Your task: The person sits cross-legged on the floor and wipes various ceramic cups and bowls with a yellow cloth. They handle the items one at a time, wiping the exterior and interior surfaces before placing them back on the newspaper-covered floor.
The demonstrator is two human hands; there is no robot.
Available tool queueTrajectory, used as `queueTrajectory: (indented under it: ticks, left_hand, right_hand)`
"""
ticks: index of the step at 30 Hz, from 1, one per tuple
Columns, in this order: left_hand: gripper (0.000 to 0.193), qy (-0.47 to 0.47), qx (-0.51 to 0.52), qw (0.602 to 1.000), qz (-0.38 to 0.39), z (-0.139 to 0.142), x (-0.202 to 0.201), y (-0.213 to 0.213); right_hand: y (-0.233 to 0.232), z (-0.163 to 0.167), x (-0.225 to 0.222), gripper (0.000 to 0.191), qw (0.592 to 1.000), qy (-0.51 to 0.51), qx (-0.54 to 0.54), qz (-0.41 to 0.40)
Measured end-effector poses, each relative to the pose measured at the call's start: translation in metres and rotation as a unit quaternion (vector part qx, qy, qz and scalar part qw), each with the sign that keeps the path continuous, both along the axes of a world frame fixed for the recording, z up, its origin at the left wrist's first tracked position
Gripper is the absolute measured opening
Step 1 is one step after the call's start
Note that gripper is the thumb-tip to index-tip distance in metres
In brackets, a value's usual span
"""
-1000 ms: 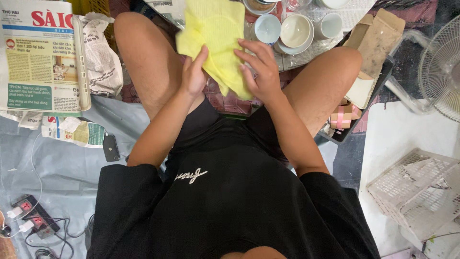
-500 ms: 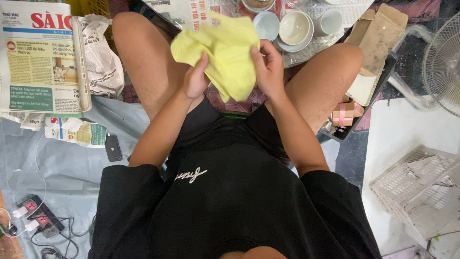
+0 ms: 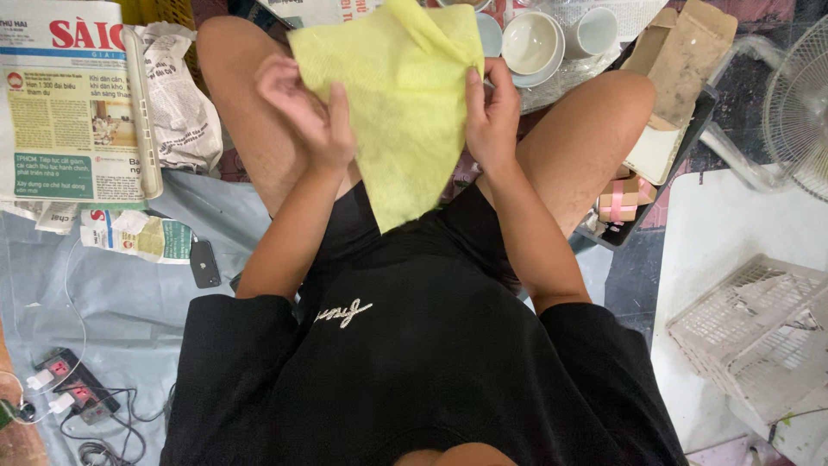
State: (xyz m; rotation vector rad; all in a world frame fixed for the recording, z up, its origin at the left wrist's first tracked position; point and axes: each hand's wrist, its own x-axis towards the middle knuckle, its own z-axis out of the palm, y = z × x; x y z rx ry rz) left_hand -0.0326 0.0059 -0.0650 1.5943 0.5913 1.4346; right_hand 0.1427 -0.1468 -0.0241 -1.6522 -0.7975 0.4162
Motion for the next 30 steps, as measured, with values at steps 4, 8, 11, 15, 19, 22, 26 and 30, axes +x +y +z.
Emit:
queueTrajectory:
  ticks: [4, 8, 11, 15, 19, 22, 26, 30]
  left_hand:
    - [0.022, 0.157, 0.131, 0.973, -0.107, 0.014, 0.001, -0.002]
    - [0.028, 0.276, 0.191, 0.939, -0.075, 0.029, 0.009, -0.009]
    - [0.021, 0.266, 0.1, 0.947, -0.153, 0.038, 0.008, -0.012]
    - [0.025, 0.247, -0.038, 0.928, -0.276, 0.039, 0.003, -0.007]
    - [0.027, 0.289, -0.106, 0.918, -0.25, 0.023, 0.001, -0.009]
    - [0.032, 0.196, -0.197, 0.936, -0.217, 0.005, 0.004, -0.003]
    - [0.035, -0.026, -0.343, 0.897, -0.276, -0.014, 0.005, 0.014]
    - [0.034, -0.059, -0.393, 0.865, -0.305, -0.019, 0.0, 0.017]
  right_hand:
    - [0.004, 0.008, -0.008, 0.009, 0.996, -0.091, 0.004, 0.016]
    - [0.004, 0.013, -0.012, 0.005, 0.989, -0.138, 0.03, 0.042]
    - [0.0, 0.015, -0.011, 0.005, 0.987, -0.146, 0.037, 0.06]
    - [-0.002, 0.021, -0.009, 0.013, 0.979, -0.174, 0.028, 0.102]
    - [0.001, 0.03, -0.015, 0.033, 0.994, -0.065, 0.013, 0.089]
    - [0.004, 0.034, -0.016, 0.062, 0.973, -0.153, 0.089, 0.149]
    - [0.001, 0.031, -0.005, 0.048, 0.97, -0.089, 0.026, 0.224]
    - [-0.003, 0.022, 0.013, 0.022, 0.977, -0.154, 0.004, 0.144]
